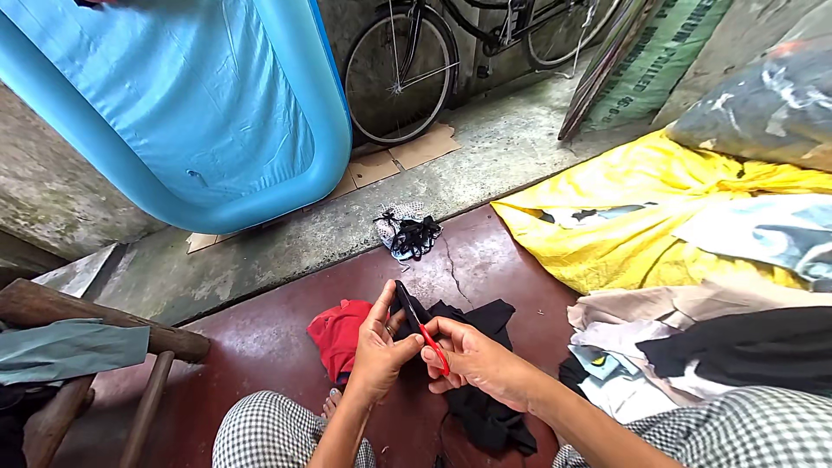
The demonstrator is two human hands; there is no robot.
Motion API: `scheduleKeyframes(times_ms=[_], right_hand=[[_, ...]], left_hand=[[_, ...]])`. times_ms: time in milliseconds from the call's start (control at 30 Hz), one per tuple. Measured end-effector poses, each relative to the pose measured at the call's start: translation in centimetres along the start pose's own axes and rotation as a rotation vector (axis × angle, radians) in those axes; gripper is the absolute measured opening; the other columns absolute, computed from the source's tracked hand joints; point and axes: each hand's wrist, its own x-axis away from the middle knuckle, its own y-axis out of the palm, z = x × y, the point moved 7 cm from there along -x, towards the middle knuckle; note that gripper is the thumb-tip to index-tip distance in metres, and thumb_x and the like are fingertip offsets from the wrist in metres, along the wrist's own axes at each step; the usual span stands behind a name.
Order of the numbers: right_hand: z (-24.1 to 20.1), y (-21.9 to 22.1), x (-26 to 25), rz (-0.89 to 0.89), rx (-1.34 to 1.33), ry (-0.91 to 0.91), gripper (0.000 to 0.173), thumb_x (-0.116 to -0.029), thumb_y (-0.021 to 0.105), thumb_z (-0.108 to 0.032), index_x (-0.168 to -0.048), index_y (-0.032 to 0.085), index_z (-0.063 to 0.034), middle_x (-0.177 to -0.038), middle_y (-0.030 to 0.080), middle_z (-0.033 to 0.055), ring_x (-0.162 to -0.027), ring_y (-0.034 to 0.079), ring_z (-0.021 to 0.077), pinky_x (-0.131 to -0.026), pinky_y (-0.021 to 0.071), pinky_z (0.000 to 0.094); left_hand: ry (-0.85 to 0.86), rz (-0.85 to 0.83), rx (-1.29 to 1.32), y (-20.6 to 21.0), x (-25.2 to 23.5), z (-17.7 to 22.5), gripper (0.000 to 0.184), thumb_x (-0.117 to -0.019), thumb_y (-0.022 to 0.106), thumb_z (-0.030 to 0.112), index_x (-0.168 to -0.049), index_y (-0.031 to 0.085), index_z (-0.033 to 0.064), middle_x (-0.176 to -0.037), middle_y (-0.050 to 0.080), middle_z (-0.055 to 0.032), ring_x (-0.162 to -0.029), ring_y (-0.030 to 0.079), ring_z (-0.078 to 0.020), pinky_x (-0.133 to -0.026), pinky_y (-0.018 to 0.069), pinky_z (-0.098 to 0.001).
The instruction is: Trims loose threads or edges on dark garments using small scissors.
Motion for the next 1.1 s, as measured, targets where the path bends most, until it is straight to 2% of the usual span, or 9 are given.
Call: scheduleKeyframes(times_ms=[133,267,433,567,667,767,867,1000,1100], right_hand=[[0.2,-0.6,-0.3,0.005,0.000,0.031,0.039,-0.0938,0.073,-0.031,-0.124,0.058,-0.0114,-0.095,0.068,0.0092,-0.084,0.071,0.0216,-0.079,0.0620,0.0433],[0.5,-0.8,-0.4,0.039,-0.003,0.014,0.033,-0.0939,0.073,-0.026,-0.119,0.060,-0.0091,-0.087,0.066,0.0085,-0.075,0.069,0.0202,-0.073,0.0624,0.0434],[0.8,-0.5,-0.2,0.024,0.060,0.047,0.032,-0.0942,0.072,-0.024,-0.120,0.060,-0.0101,-0.087,0.067,0.0071,-0.075,0.070,0.0200,-0.072,0.0630,0.0423],[1.1,-0.5,-0.1,0.036,0.137,0.062,0.034,-0.0932,0.073,-0.022,-0.122,0.060,-0.0096,-0.086,0.068,0.0077,-0.074,0.070,0.0202,-0.070,0.0629,0.0404],[1.7,-0.3,0.2,0.032,0.251,0.086,0.034,-0.0933,0.072,-0.020,-0.122,0.059,-0.0098,-0.090,0.070,0.0065,-0.076,0.071,0.0195,-0.068,0.0628,0.0385],[2.8,0.0,0.2,0.022,0.337,0.104,0.034,-0.0927,0.074,-0.023,-0.121,0.059,-0.0109,-0.087,0.069,0.0052,-0.073,0.070,0.0183,-0.065,0.0615,0.0364],[3.5,-0.1,0.2,0.022,0.443,0.121,0.036,-0.0921,0.075,-0.028,-0.120,0.060,-0.0127,-0.085,0.067,0.0046,-0.072,0.069,0.0174,-0.065,0.0614,0.0360],[4.1,-0.4,0.2,0.026,0.544,0.137,0.037,-0.0913,0.076,-0.033,-0.120,0.060,-0.0151,-0.085,0.067,0.0037,-0.070,0.068,0.0164,-0.063,0.0595,0.0347],[4.6,-0.1,0.4,-0.001,0.592,0.164,0.036,-0.0918,0.075,-0.033,-0.120,0.060,-0.0155,-0.087,0.067,0.0032,-0.072,0.068,0.0157,-0.065,0.0598,0.0346]], left_hand=[[0.014,-0.065,-0.042,0.5,0.2,-0.3,0.103,-0.0747,0.081,-0.009,-0.162,0.032,0.0185,-0.157,0.044,-0.0104,-0.128,0.059,-0.0298,-0.105,0.0532,-0.0464],[-0.014,-0.049,-0.001,0.2,0.1,-1.0,0.105,-0.0732,0.078,-0.013,-0.162,0.031,0.0178,-0.158,0.042,-0.0113,-0.130,0.057,-0.0318,-0.105,0.0536,-0.0485],[-0.155,0.012,0.087,-0.6,-0.3,-1.7,0.091,-0.0829,0.060,-0.012,-0.161,0.032,0.0254,-0.149,0.050,-0.0144,-0.113,0.065,-0.0288,-0.086,0.0593,-0.0460],[-0.209,0.070,-0.125,-2.2,-1.3,-1.7,0.051,-0.1026,0.041,0.017,-0.153,0.048,0.0223,-0.137,0.059,-0.0123,-0.107,0.064,-0.0273,-0.081,0.0574,-0.0461],[-0.204,0.162,-0.322,-3.5,-2.0,-1.4,0.046,-0.1106,0.034,0.037,-0.143,0.060,0.0173,-0.126,0.067,-0.0094,-0.103,0.067,-0.0237,-0.080,0.0572,-0.0427],[-0.153,0.226,-0.337,-4.7,-2.6,-1.7,0.034,-0.1082,0.050,0.026,-0.132,0.067,0.0081,-0.108,0.070,-0.0117,-0.085,0.068,-0.0222,-0.072,0.0587,-0.0392],[-0.169,0.247,-0.210,-5.0,-2.6,-2.2,0.028,-0.0984,0.066,0.008,-0.126,0.069,0.0042,-0.107,0.071,-0.0138,-0.082,0.069,-0.0211,-0.073,0.0593,-0.0369],[-0.293,0.277,-0.110,-5.1,-2.4,-2.9,0.048,-0.0834,0.078,-0.005,-0.129,0.065,0.0033,-0.097,0.071,-0.0173,-0.078,0.069,-0.0232,-0.071,0.0607,-0.0386],[-0.360,0.247,-0.300,-5.8,-2.5,-3.7,0.054,-0.0812,0.074,-0.007,-0.133,0.062,0.0043,-0.085,0.070,-0.0154,-0.069,0.067,-0.0218,-0.062,0.0582,-0.0370]])
